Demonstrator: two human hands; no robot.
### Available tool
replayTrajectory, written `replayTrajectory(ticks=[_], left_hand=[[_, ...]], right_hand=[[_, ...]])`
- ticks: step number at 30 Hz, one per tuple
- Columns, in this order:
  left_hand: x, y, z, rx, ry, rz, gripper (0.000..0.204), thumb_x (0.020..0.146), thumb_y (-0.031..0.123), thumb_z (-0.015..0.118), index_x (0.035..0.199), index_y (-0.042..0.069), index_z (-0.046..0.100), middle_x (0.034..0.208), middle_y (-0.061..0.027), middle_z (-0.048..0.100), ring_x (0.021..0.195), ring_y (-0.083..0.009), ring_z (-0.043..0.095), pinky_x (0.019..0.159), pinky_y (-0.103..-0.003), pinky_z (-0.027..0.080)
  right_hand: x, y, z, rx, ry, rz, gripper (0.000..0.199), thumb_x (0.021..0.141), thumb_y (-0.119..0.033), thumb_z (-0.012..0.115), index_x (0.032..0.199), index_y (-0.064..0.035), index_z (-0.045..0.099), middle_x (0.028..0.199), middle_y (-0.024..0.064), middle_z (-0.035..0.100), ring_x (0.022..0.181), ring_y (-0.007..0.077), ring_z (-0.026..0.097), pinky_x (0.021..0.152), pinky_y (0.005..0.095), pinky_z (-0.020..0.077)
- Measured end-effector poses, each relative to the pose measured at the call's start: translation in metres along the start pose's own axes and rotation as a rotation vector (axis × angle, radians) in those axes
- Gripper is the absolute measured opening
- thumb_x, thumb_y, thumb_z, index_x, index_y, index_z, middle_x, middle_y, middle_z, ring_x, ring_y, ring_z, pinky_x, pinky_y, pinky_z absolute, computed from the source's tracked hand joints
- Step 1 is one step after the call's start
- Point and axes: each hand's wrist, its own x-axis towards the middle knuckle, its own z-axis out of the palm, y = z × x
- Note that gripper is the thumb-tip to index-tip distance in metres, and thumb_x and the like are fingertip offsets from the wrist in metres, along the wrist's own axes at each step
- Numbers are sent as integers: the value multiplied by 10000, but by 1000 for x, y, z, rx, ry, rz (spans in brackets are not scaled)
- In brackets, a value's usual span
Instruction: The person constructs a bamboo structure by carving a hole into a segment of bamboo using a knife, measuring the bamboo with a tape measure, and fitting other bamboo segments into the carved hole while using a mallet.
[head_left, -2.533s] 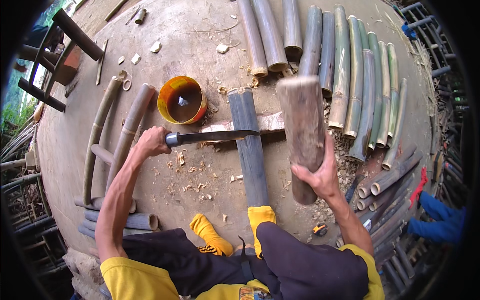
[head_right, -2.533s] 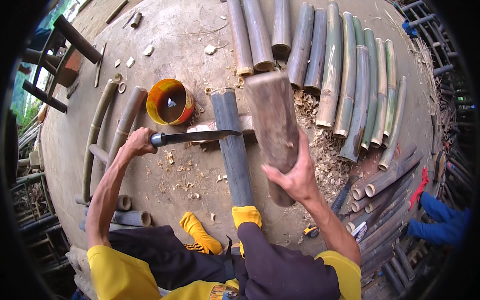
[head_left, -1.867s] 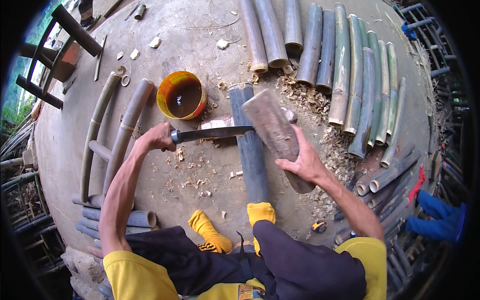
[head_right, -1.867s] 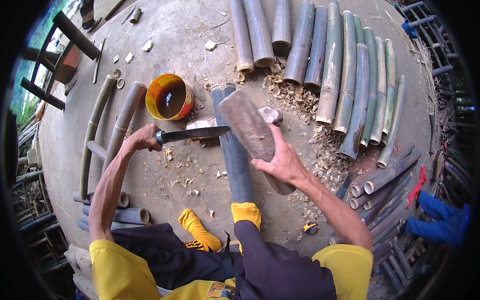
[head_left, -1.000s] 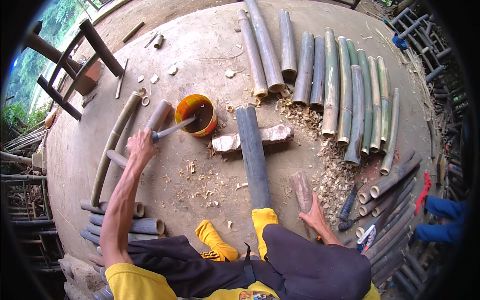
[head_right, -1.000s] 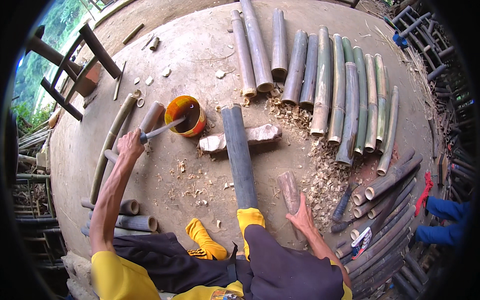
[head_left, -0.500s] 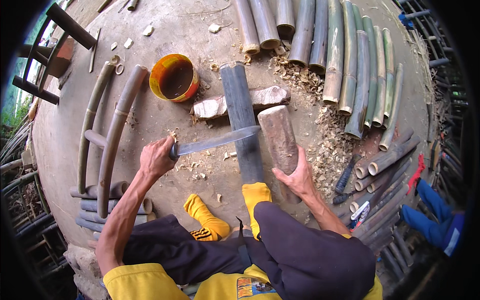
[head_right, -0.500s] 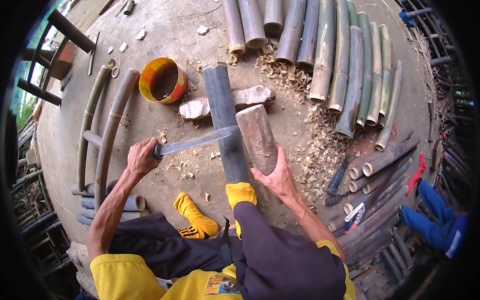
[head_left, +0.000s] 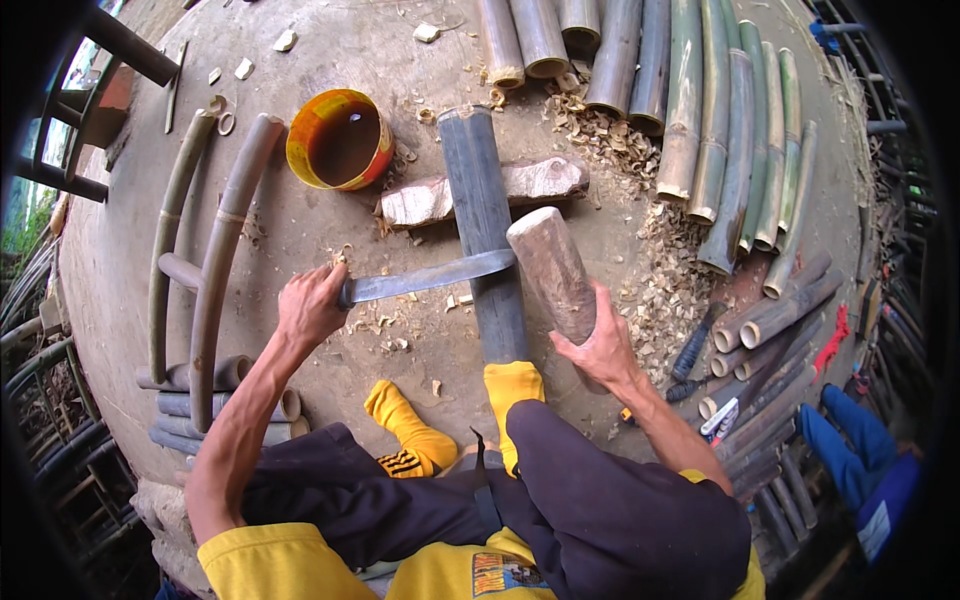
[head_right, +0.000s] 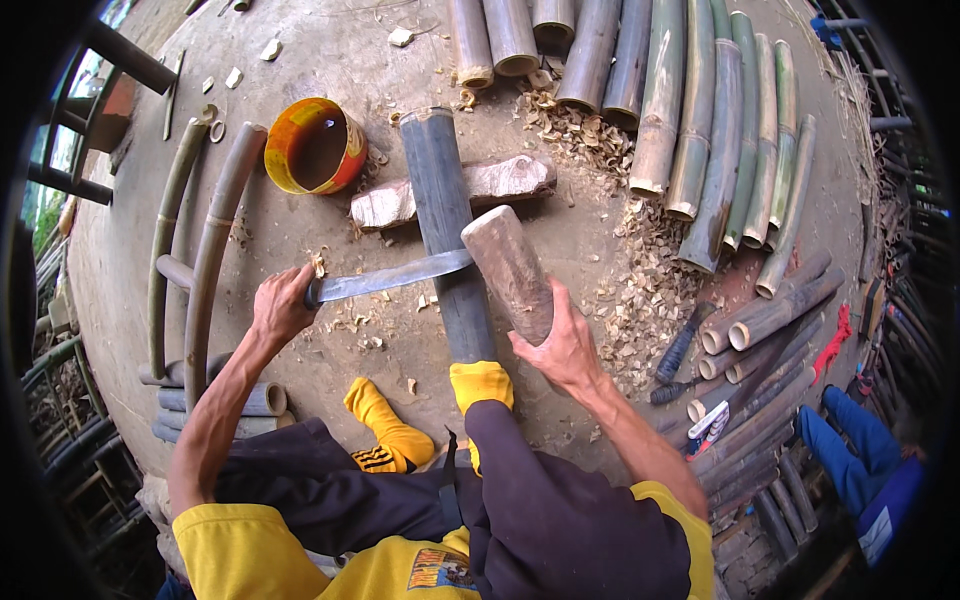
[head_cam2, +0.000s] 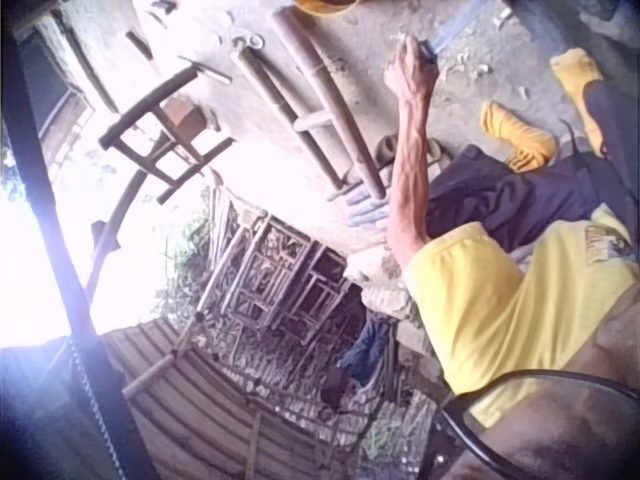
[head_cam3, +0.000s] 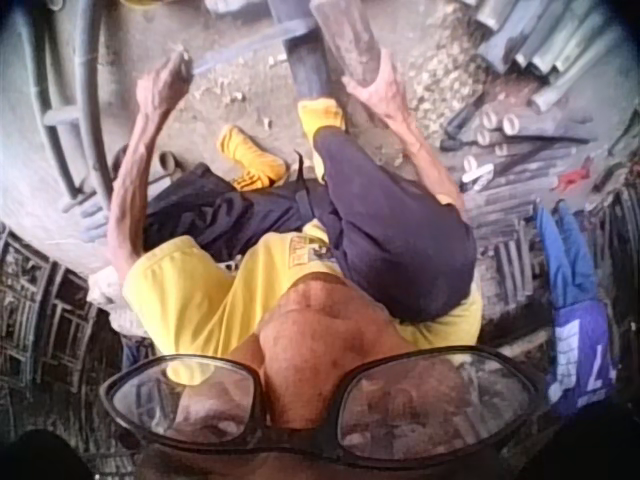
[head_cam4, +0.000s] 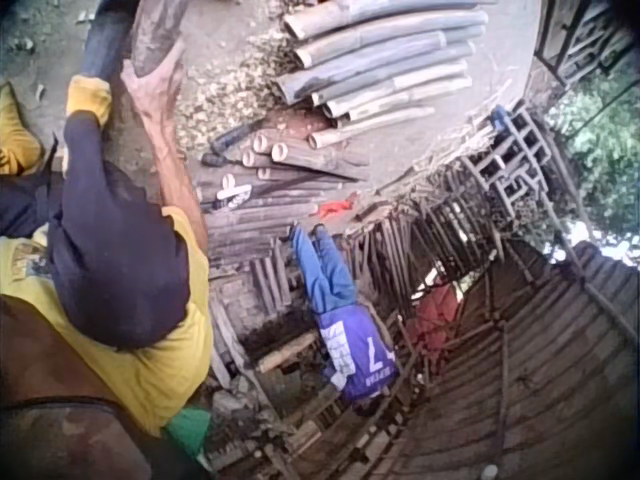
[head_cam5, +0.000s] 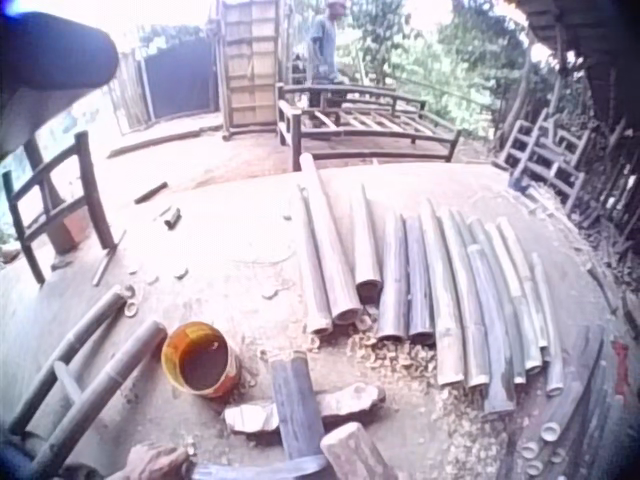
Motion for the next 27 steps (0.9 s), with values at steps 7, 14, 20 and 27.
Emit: replayTrajectory(ticks=[7,14,20,27], left_hand=[[11,-9,0,47,-85,29,266,650,71,626,873,81,483,721,-122,568,717,-316,606,620,-430,473],[12,-13,2,58,-36,55,250,650,67,629,859,74,491,710,-130,566,691,-328,600,595,-439,471],[23,-14,10,30,-9,59,229,659,70,624,844,75,489,712,-134,566,693,-338,595,590,-445,467],[21,-14,2,69,-35,51,238,658,58,602,867,77,488,728,-134,582,701,-322,611,591,-434,470]], right_hand=[[53,-23,-61,-457,-250,-1432,629,646,-256,751,1194,-106,482,866,150,580,755,283,615,650,367,543],[55,-53,-42,-624,-460,-1191,551,767,-181,598,1279,-64,434,834,136,586,721,248,609,557,335,502],[94,-11,-28,-528,-571,-1264,526,703,-279,701,1111,-22,490,847,150,597,733,265,608,589,367,501],[42,-79,-22,-191,-605,-1387,295,801,-143,545,1085,-62,544,691,75,536,598,187,560,545,300,493]])
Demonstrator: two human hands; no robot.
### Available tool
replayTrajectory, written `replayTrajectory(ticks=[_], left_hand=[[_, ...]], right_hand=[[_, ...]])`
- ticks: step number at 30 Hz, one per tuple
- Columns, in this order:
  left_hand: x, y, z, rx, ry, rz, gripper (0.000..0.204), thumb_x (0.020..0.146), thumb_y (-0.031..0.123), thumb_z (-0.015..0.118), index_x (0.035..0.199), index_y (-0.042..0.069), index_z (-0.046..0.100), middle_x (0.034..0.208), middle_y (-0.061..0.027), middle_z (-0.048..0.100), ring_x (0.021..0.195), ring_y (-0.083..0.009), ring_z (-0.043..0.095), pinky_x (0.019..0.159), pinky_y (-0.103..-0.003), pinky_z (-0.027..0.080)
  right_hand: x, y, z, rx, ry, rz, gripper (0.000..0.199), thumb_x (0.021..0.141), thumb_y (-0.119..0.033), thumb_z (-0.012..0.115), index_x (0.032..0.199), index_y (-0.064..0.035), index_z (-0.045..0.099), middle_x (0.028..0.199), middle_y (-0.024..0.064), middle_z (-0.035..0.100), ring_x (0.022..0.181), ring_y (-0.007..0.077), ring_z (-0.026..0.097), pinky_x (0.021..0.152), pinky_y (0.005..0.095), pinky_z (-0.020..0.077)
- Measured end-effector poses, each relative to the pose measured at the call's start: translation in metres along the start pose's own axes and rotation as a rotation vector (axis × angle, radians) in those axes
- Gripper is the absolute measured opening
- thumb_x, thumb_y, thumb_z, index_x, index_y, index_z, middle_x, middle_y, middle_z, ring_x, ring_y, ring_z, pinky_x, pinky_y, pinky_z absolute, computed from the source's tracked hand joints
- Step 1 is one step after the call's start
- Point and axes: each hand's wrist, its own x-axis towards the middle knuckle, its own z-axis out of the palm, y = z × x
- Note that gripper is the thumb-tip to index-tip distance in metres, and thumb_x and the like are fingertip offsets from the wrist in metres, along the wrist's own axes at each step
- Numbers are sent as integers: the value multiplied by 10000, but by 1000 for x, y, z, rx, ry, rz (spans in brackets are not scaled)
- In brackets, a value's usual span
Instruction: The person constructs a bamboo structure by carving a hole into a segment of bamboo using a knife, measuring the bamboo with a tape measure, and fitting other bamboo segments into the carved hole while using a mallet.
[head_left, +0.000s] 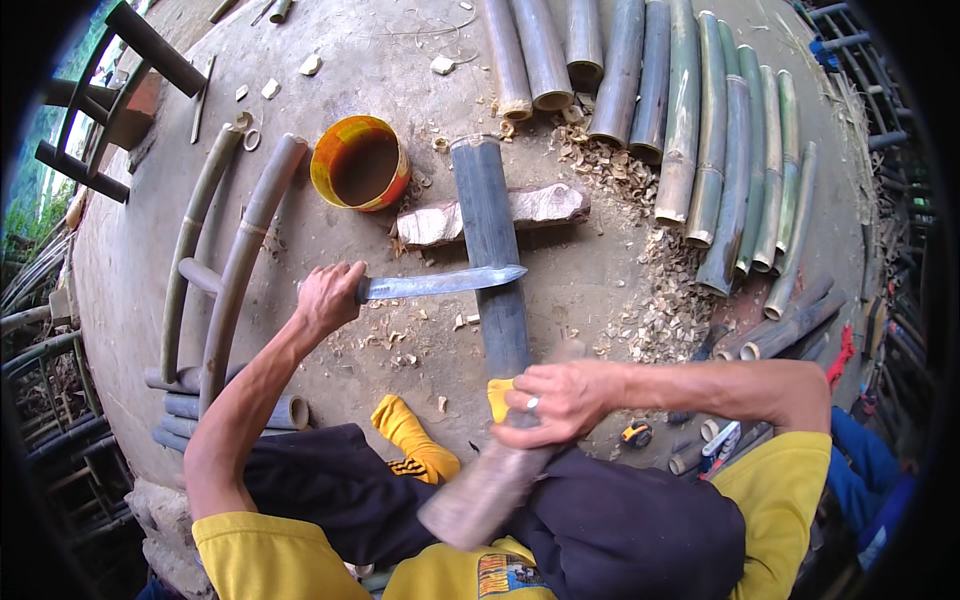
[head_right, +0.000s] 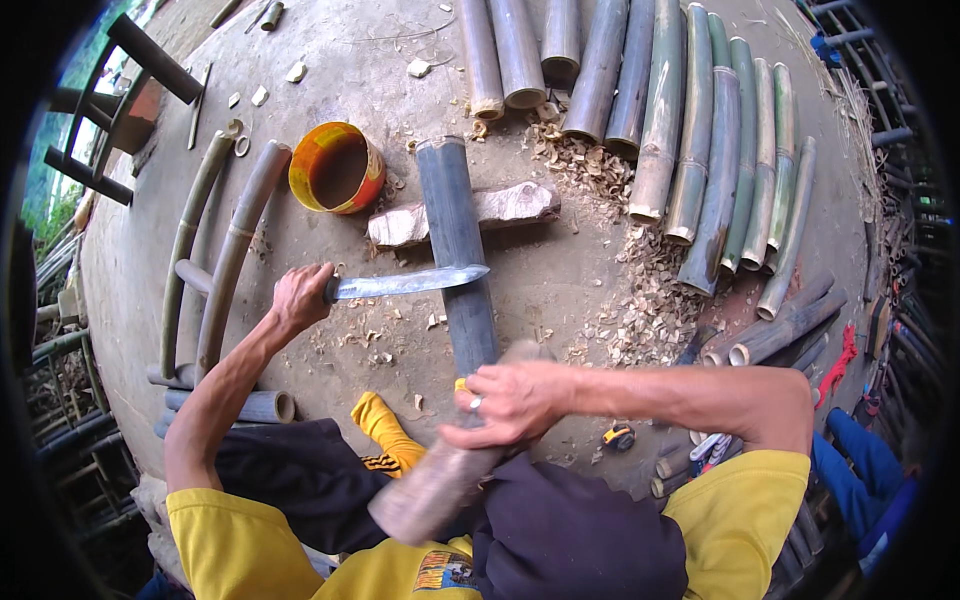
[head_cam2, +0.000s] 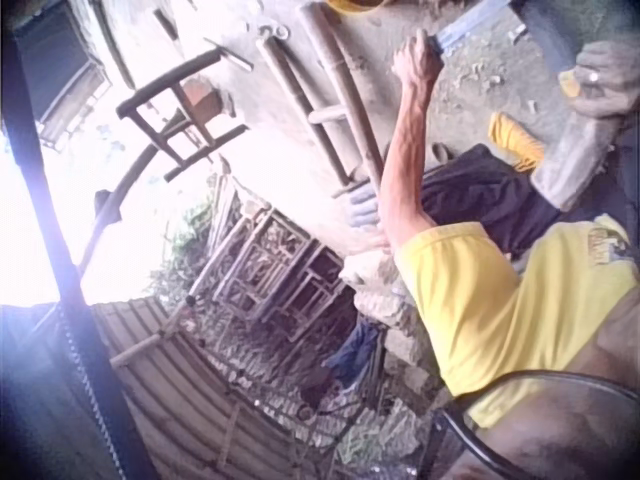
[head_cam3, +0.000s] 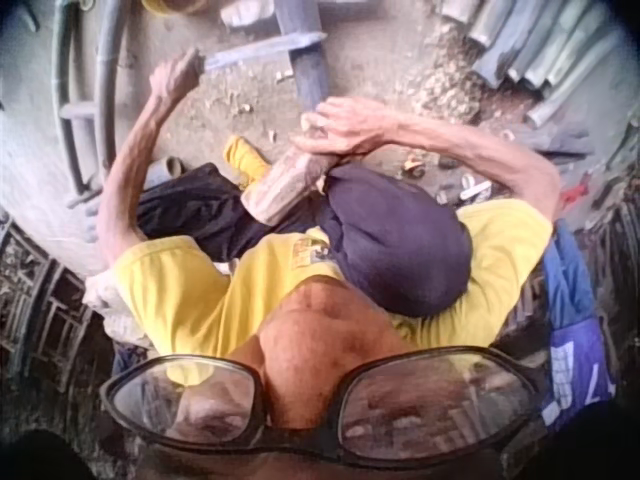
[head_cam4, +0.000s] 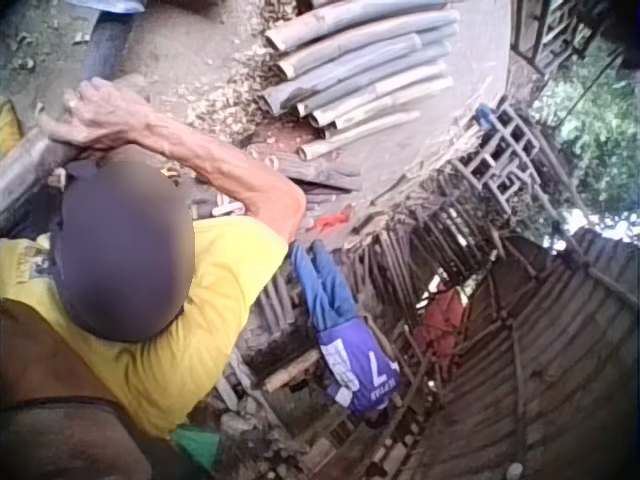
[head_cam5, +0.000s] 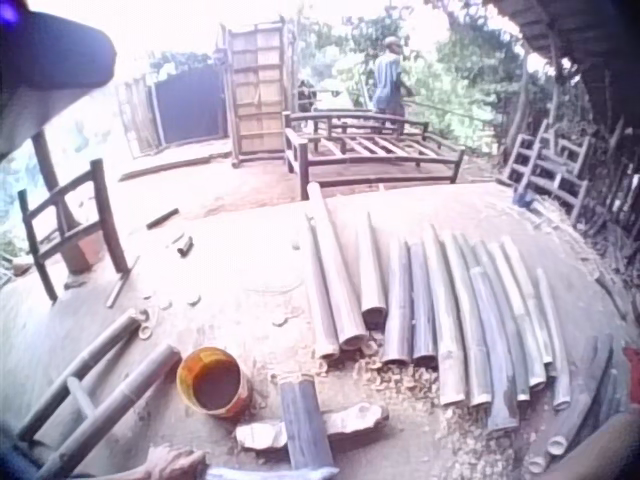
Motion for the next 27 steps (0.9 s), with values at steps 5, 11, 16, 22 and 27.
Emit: replayTrajectory(ticks=[5,11,16,22,27], left_hand=[[5,-2,6,-27,16,9,228,666,66,608,859,79,487,720,-132,584,702,-317,613,603,-438,471],[14,1,3,8,-5,15,243,650,70,614,859,83,490,721,-126,587,713,-312,615,605,-437,467],[12,-12,17,-26,8,37,240,648,68,610,855,87,491,716,-129,591,695,-317,618,585,-441,462],[20,-3,8,-19,37,30,218,654,87,602,843,86,494,720,-129,595,701,-322,618,597,-441,464],[-2,-16,12,29,-6,-19,246,612,76,625,823,90,500,718,-113,575,712,-312,601,616,-427,458]], right_hand=[[-19,37,2,-95,-326,562,578,656,-290,718,1098,-5,479,845,164,574,697,294,583,589,360,497],[-28,24,25,-163,0,-13,659,622,-302,748,1164,-31,489,836,112,569,747,261,576,652,383,495],[-7,60,-17,-288,-632,727,706,625,-292,772,1154,20,424,884,164,560,810,300,582,690,408,492],[-8,17,8,-120,88,-237,420,766,-240,614,1124,-52,500,832,108,596,676,220,592,563,343,495],[4,50,-7,-383,-346,628,806,629,-431,753,1189,31,404,906,200,587,776,273,591,664,390,495]])
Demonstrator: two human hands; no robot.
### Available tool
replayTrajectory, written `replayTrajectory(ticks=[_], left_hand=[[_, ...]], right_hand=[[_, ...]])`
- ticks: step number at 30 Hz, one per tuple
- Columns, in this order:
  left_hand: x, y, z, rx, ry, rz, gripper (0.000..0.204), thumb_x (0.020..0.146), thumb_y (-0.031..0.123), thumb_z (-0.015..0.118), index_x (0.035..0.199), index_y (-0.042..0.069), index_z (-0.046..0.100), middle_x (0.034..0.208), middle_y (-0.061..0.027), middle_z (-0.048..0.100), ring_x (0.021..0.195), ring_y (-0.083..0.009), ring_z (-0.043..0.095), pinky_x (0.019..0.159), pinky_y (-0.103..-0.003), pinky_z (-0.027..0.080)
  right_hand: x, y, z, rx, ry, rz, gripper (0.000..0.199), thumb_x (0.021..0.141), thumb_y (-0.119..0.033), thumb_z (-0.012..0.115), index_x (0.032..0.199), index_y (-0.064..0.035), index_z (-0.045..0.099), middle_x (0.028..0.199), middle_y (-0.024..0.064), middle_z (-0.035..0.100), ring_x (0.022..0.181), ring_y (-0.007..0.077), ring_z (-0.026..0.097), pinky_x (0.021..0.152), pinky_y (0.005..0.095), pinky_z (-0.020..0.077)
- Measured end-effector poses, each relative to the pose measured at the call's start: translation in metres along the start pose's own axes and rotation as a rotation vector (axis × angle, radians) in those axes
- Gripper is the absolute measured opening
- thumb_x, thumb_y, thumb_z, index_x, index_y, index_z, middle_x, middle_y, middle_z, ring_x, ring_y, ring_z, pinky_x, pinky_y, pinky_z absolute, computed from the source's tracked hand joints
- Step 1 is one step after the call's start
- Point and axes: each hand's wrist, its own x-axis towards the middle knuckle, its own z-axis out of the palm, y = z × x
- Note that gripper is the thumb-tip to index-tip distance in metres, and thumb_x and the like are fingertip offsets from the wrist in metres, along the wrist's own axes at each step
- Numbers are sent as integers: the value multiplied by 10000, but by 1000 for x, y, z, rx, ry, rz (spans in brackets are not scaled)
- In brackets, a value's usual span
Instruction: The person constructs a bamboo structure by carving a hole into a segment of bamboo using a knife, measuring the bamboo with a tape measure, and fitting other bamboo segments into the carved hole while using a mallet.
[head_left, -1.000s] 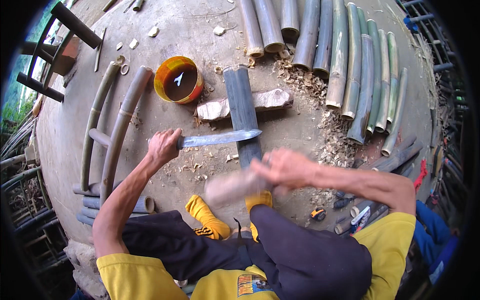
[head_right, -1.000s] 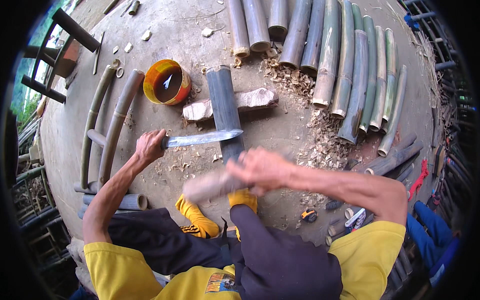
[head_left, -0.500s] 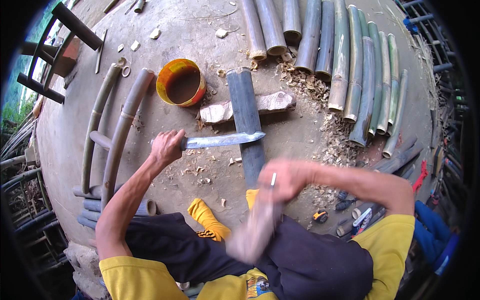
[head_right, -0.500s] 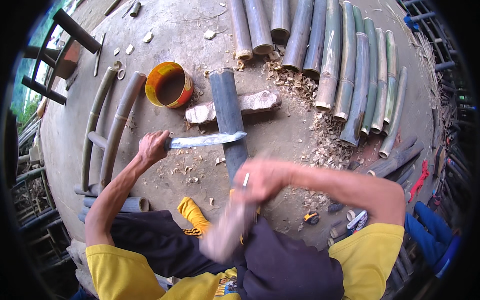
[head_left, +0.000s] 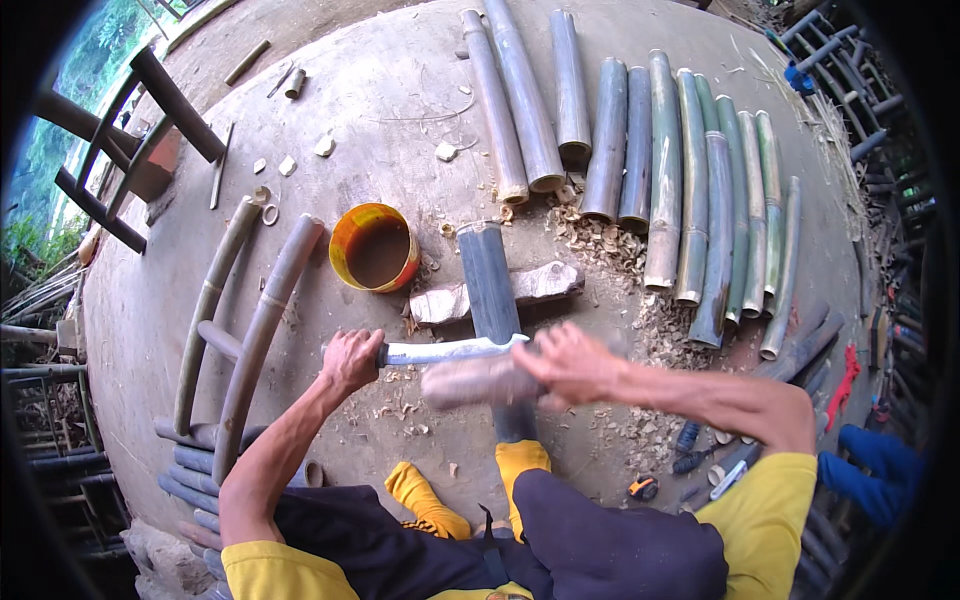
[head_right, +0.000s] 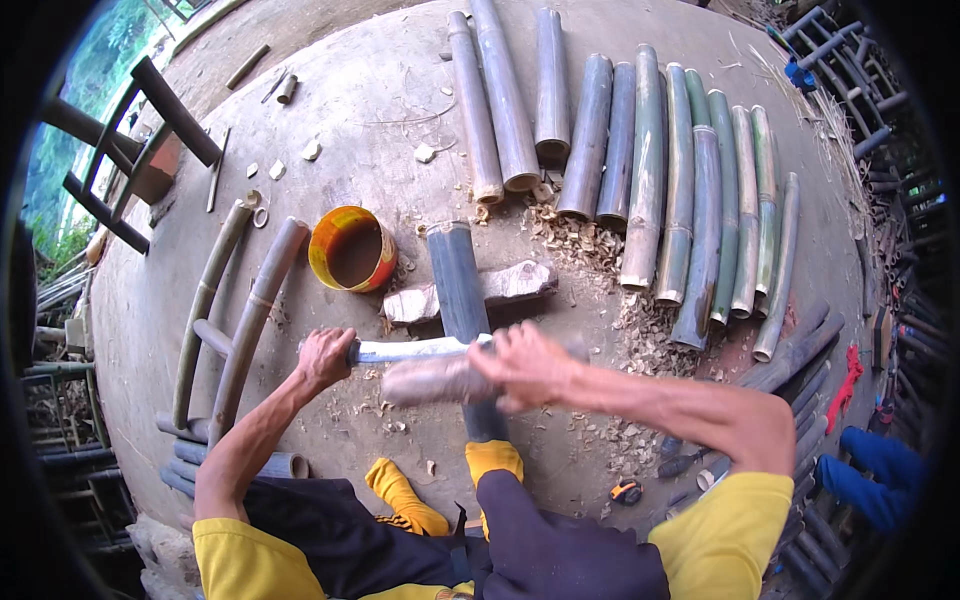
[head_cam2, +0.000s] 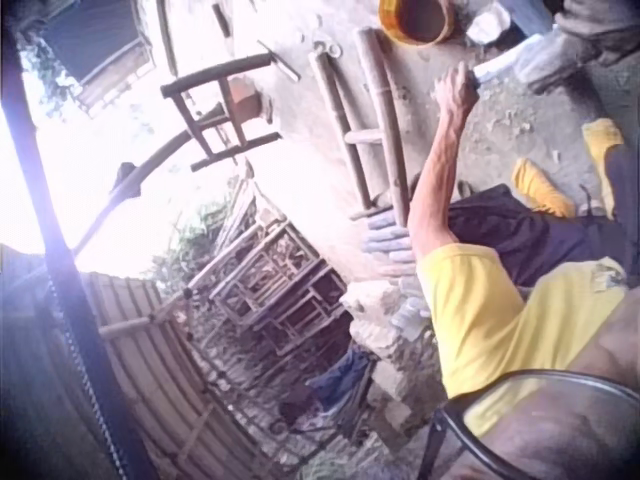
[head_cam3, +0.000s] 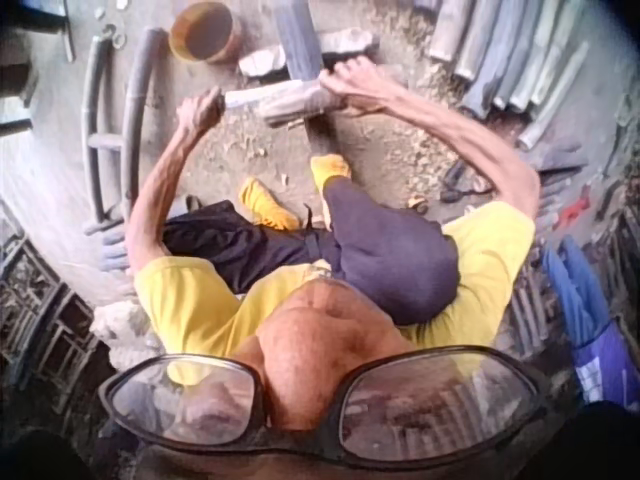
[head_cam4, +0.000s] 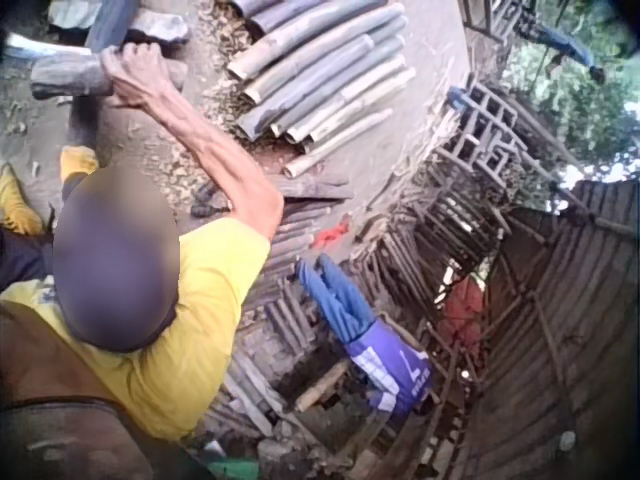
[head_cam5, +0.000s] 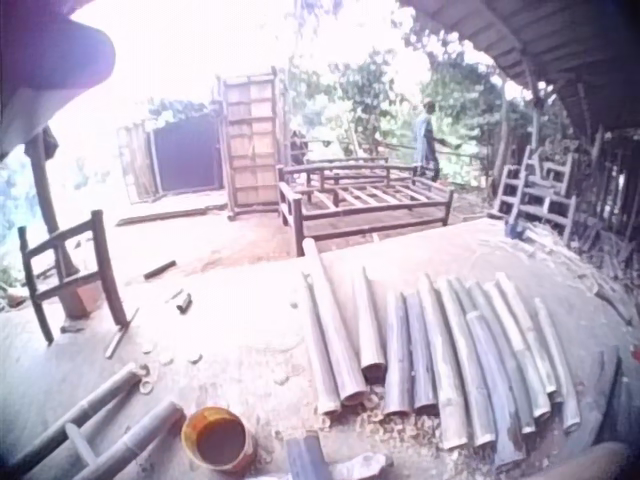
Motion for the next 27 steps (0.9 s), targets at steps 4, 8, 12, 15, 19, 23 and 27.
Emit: replayTrajectory(ticks=[4,8,12,15,19,23,27], left_hand=[[16,11,-2,-28,22,27,207,665,111,611,839,89,501,725,-128,599,711,-322,619,617,-438,463],[18,15,-5,-32,99,16,223,675,78,608,862,91,487,788,-127,564,741,-307,609,632,-424,448],[-33,55,-1,-156,133,-158,322,678,89,657,923,76,448,853,-139,527,744,-346,582,619,-459,445],[-65,112,-33,-459,-171,-269,425,698,107,685,1006,64,395,852,-156,502,735,-403,577,650,-492,487],[-49,42,-32,-599,-204,-155,400,660,101,724,961,50,465,839,-157,581,767,-342,624,676,-441,514],[-6,1,-46,-546,109,156,346,617,151,652,926,43,540,813,-136,606,673,-312,610,617,-362,489],[37,-19,-49,-451,-75,-82,286,603,201,649,817,29,571,623,-151,562,597,-309,596,583,-378,467]], right_hand=[[-28,-25,-1,40,446,-496,666,626,-484,728,1102,-72,511,830,105,577,711,209,577,609,340,471],[-44,34,29,138,91,190,731,642,-454,746,1190,-97,419,868,182,586,774,294,604,664,416,514],[-76,8,28,695,366,595,786,640,-343,769,1243,-48,360,968,194,598,832,327,626,775,417,519],[-116,-4,60,887,512,886,782,661,-248,741,1279,-39,309,1067,230,573,949,347,604,834,413,485],[-146,-34,101,967,375,1131,867,618,-209,755,1316,-49,267,1136,271,540,1045,379,564,890,444,449],[-174,-65,121,988,196,1229,938,594,-201,781,1348,-37,248,1194,251,513,1103,350,529,927,421,426],[-177,-70,119,1119,194,1253,1002,591,-211,798,1377,-15,208,1259,239,469,1171,328,477,975,403,389]])
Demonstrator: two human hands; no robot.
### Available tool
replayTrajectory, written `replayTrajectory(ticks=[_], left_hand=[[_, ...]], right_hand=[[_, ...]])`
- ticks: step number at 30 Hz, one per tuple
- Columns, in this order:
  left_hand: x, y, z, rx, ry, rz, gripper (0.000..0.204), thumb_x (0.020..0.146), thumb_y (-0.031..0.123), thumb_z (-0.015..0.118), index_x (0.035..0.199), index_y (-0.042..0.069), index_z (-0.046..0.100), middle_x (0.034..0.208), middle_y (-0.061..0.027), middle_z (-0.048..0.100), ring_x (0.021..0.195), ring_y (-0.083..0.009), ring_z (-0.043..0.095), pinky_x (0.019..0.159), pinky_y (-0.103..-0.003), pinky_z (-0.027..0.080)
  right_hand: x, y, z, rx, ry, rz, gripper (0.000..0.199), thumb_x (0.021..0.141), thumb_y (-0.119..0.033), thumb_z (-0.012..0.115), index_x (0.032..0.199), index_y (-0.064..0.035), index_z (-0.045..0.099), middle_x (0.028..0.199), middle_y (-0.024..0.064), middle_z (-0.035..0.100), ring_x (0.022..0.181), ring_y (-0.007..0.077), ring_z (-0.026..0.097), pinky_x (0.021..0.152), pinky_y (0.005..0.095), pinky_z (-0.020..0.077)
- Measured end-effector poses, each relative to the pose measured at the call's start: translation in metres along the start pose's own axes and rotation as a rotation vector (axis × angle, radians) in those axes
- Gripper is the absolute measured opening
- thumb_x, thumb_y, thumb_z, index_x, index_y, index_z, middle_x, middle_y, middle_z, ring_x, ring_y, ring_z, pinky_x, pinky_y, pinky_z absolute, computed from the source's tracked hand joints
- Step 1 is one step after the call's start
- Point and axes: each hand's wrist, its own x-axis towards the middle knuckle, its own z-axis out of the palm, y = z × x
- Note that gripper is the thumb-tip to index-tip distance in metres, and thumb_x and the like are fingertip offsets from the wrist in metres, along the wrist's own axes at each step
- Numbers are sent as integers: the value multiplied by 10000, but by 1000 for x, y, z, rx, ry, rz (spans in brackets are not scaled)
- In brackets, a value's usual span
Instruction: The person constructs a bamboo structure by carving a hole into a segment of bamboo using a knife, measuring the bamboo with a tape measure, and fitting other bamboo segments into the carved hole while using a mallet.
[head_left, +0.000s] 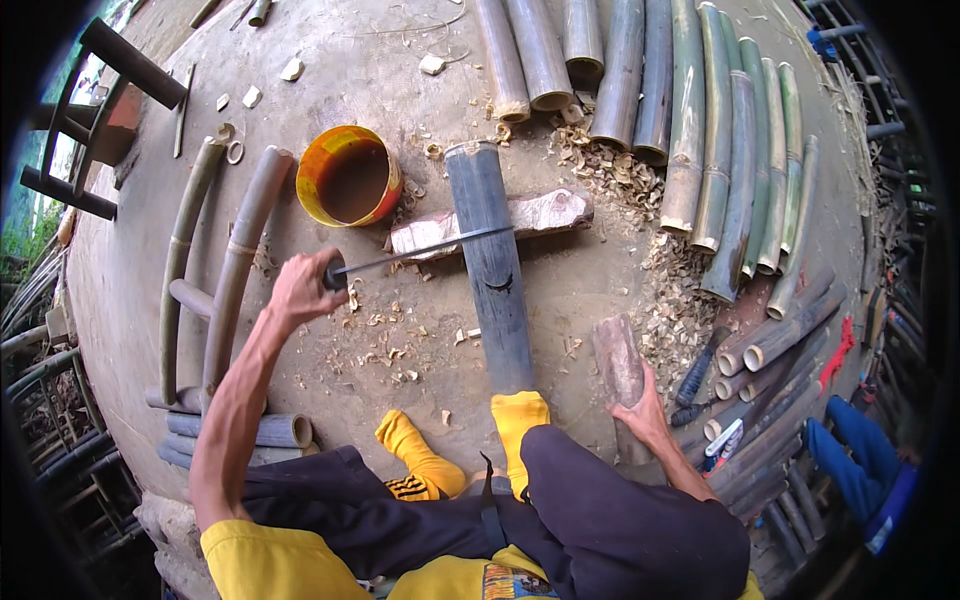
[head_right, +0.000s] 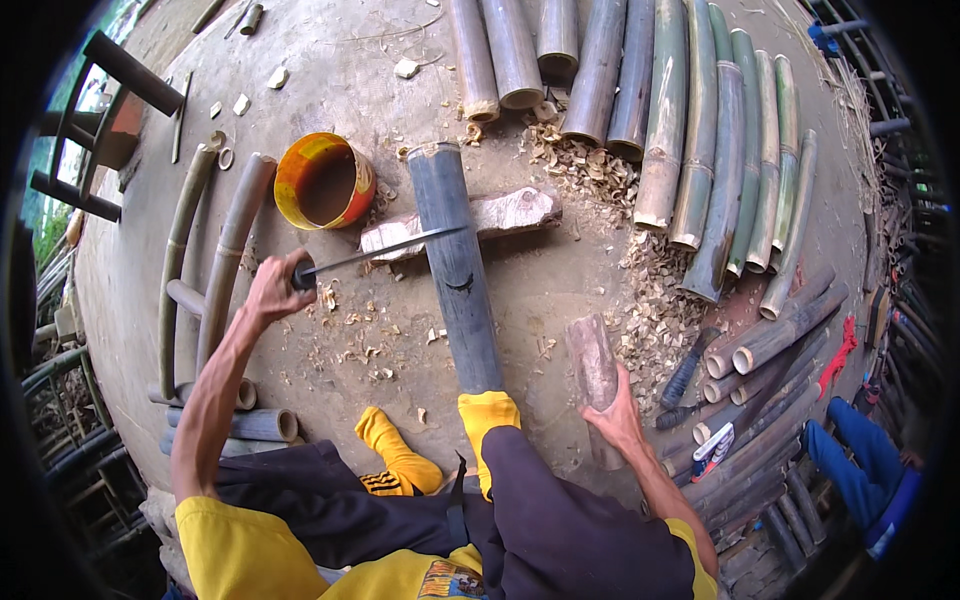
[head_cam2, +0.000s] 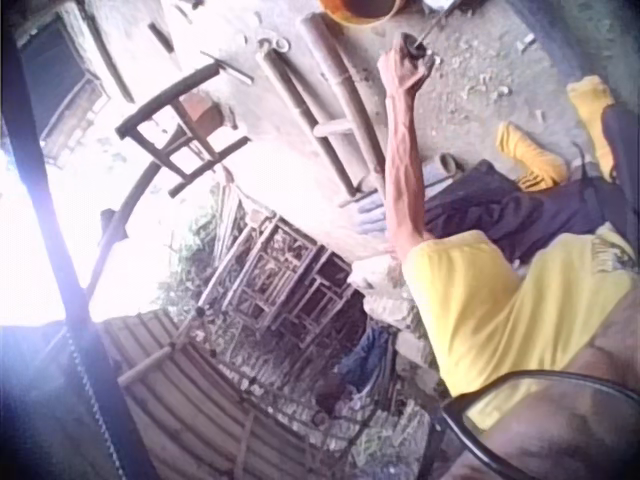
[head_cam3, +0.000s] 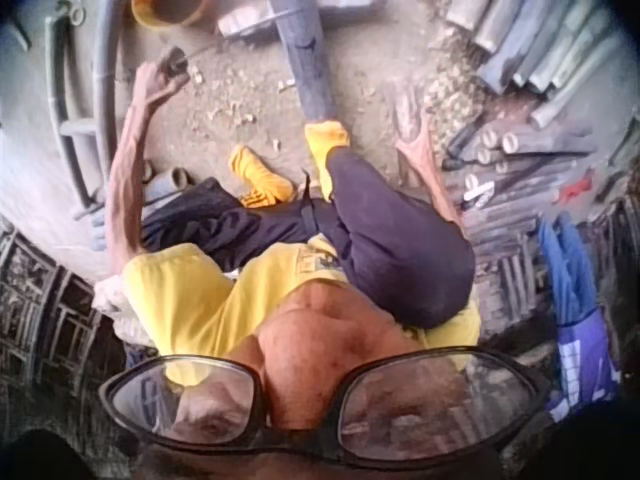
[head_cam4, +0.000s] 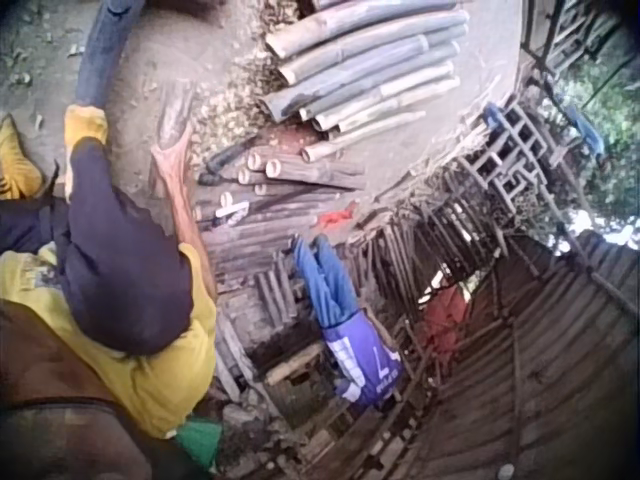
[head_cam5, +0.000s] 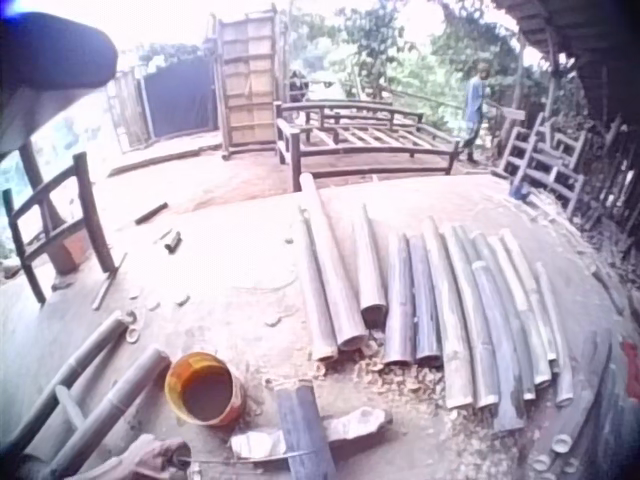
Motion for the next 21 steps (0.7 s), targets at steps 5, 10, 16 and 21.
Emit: replayTrajectory(ticks=[5,10,16,21], left_hand=[[20,-8,-3,68,-73,-109,286,643,272,690,741,20,598,637,-144,620,621,-292,635,608,-379,496],[23,7,-6,150,-90,-132,279,651,273,681,734,22,592,653,-152,626,640,-306,638,617,-393,497],[19,10,4,189,-57,-159,221,653,237,648,738,39,597,658,-161,627,646,-333,632,635,-420,507],[18,7,5,199,-82,-177,205,644,218,641,759,51,614,679,-171,632,662,-347,631,665,-436,522]], right_hand=[[4,-18,-3,11,59,-148,1009,600,-197,782,1401,-27,192,1257,222,475,1174,323,477,996,385,368],[20,-54,-15,-14,52,-299,1054,599,-184,780,1432,-33,151,1304,230,443,1215,324,446,1033,379,335],[23,-167,-41,-23,20,-558,1064,622,-183,771,1456,-62,121,1367,230,388,1240,324,427,1050,379,321],[65,-230,-16,31,338,-1155,1052,639,-205,781,1462,-124,131,1391,211,331,1210,323,436,999,419,395]])
